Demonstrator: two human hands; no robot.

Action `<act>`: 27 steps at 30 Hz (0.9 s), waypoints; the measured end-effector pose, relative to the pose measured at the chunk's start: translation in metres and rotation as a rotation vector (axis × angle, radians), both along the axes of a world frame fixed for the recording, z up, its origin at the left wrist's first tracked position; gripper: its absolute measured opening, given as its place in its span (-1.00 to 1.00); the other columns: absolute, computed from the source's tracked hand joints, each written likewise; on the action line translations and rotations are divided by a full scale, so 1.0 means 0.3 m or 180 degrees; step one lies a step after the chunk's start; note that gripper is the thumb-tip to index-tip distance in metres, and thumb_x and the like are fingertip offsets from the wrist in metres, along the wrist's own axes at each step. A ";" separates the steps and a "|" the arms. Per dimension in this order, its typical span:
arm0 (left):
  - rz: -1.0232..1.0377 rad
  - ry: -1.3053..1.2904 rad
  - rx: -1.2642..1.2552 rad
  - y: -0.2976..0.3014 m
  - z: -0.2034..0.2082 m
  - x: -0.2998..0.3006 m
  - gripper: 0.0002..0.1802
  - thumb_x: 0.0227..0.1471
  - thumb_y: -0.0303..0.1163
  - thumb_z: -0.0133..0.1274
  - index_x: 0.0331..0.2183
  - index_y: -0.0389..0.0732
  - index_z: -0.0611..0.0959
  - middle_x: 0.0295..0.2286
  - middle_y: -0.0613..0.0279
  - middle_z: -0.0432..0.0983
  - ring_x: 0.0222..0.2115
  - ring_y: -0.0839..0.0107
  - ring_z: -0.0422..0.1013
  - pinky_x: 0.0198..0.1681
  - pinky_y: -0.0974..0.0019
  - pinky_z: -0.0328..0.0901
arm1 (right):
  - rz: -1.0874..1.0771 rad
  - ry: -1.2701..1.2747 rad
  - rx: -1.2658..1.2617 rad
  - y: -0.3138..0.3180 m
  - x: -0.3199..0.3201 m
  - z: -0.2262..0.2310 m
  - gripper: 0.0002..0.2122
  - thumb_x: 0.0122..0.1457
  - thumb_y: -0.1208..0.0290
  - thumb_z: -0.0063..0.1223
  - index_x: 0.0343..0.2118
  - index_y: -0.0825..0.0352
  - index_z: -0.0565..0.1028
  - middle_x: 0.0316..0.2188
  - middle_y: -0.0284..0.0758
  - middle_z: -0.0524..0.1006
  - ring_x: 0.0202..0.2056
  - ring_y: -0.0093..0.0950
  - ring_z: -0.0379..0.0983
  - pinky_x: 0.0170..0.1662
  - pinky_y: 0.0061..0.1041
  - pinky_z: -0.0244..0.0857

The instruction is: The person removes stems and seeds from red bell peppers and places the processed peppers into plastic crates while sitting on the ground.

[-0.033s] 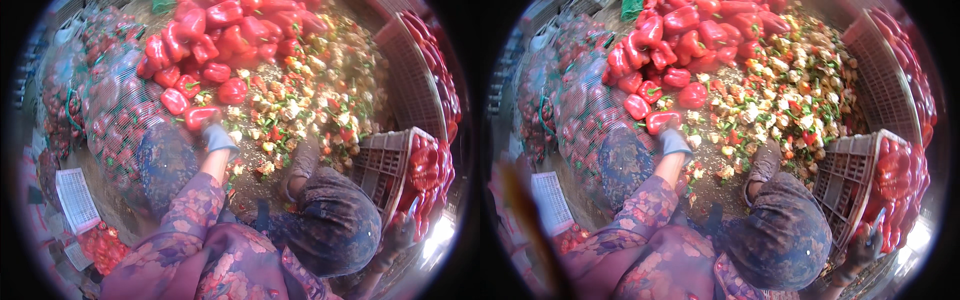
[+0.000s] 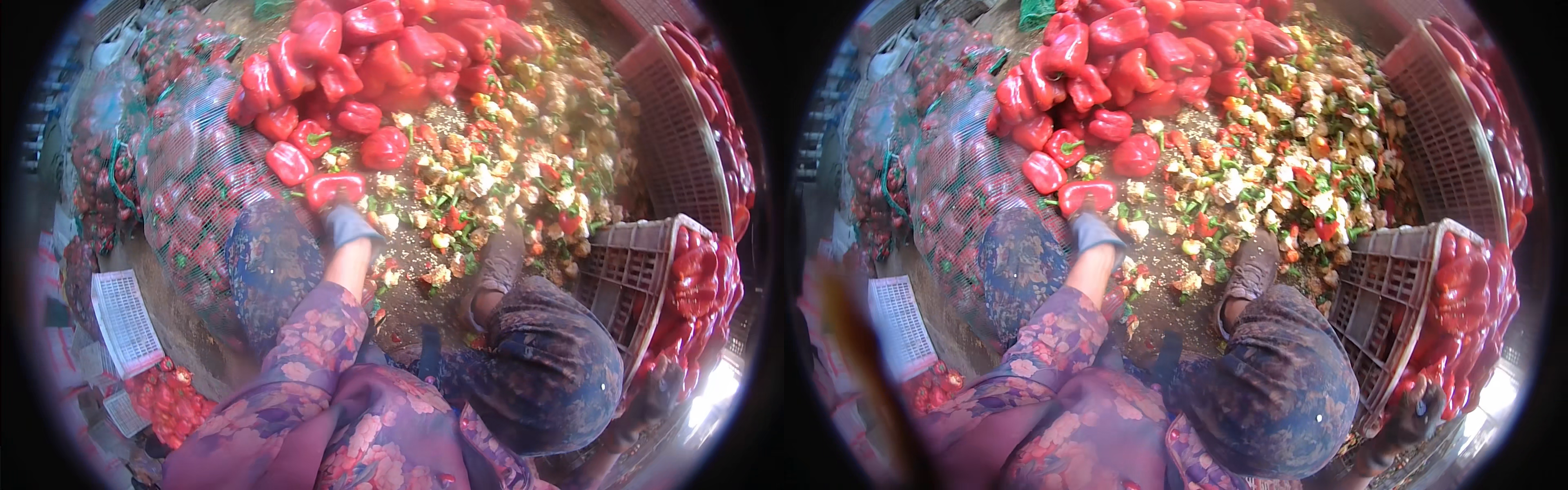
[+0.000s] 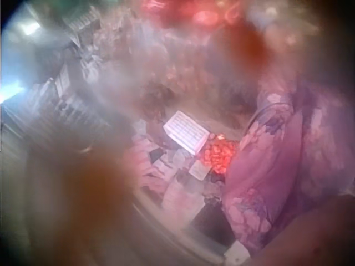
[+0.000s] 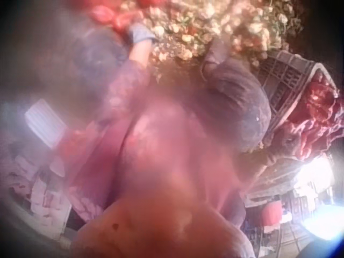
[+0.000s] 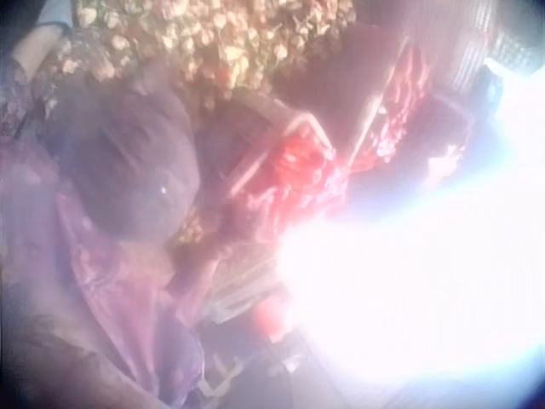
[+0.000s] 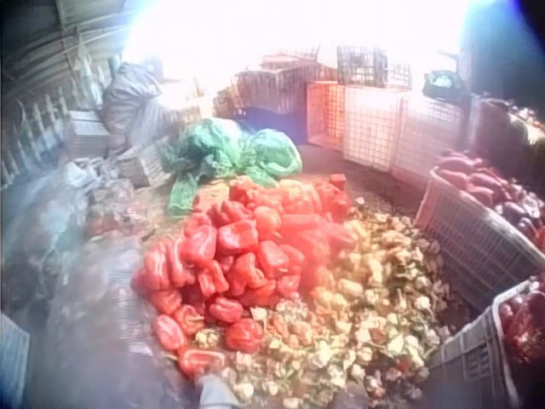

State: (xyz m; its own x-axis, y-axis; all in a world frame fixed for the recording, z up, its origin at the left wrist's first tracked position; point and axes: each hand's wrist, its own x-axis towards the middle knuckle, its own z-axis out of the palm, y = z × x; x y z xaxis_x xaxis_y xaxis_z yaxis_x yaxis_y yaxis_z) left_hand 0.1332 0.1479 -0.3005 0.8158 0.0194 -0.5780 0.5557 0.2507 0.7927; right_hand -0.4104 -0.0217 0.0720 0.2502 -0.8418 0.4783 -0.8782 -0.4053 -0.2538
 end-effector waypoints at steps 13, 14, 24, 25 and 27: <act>0.0618 0.0676 0.1206 -0.161 0.493 0.129 -0.49 -0.06 0.06 0.17 -0.20 -0.13 0.57 -0.23 0.24 0.53 -0.33 0.42 0.44 -0.30 0.20 0.38 | 0.0800 -0.2542 0.3083 -0.112 0.600 -0.356 -0.77 0.25 0.39 0.00 -0.10 0.39 0.45 -0.37 -0.44 0.45 -0.41 -0.67 0.29 -0.34 -0.68 0.20; 0.0568 0.0578 0.1097 -0.174 0.470 0.169 -0.50 -0.06 0.04 0.17 -0.20 -0.14 0.56 -0.23 0.24 0.53 -0.32 0.42 0.44 -0.30 0.21 0.38 | 0.1212 -0.2328 0.3110 -0.120 0.619 -0.388 -0.76 0.24 0.40 0.01 -0.07 0.38 0.46 -0.37 -0.43 0.47 -0.42 -0.67 0.30 -0.35 -0.66 0.21; -0.1389 -0.0523 -0.0746 -0.265 0.618 -0.112 -0.55 -0.07 -0.15 0.21 -0.15 -0.15 0.52 -0.21 0.25 0.50 -0.29 0.45 0.43 -0.28 0.30 0.40 | 0.1927 -0.1188 0.3953 -0.145 0.945 -0.432 -0.68 0.15 0.33 0.17 -0.07 0.35 0.46 -0.43 -0.21 0.58 -0.39 -0.48 0.48 -0.29 -0.47 0.36; -0.1704 -0.0463 -0.0988 -0.322 0.655 -0.143 -0.55 -0.07 -0.17 0.21 -0.15 -0.15 0.51 -0.21 0.26 0.50 -0.29 0.45 0.43 -0.27 0.31 0.40 | 0.2173 -0.1044 0.3437 -0.155 0.958 -0.440 -0.75 0.15 0.32 0.17 -0.19 0.35 0.48 -0.52 -0.17 0.52 -0.47 -0.48 0.44 -0.38 -0.44 0.33; -0.2145 -0.0457 -0.1260 -0.374 0.730 -0.165 -0.55 -0.08 -0.21 0.22 -0.14 -0.15 0.51 -0.21 0.26 0.49 -0.28 0.46 0.43 -0.27 0.33 0.40 | 0.2503 -0.0873 0.3331 -0.176 1.027 -0.402 -0.77 0.17 0.30 0.15 -0.29 0.38 0.46 -0.58 -0.19 0.46 -0.53 -0.49 0.35 -0.42 -0.41 0.29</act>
State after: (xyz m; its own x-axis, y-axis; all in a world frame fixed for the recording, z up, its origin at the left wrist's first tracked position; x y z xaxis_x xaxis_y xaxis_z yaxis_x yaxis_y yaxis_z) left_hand 0.0837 0.0358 -0.0814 0.6457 -0.6900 -0.3271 0.5872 0.1748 0.7903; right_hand -0.1024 -0.0746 -0.0486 0.8347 -0.5181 -0.1868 -0.3739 -0.2841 -0.8829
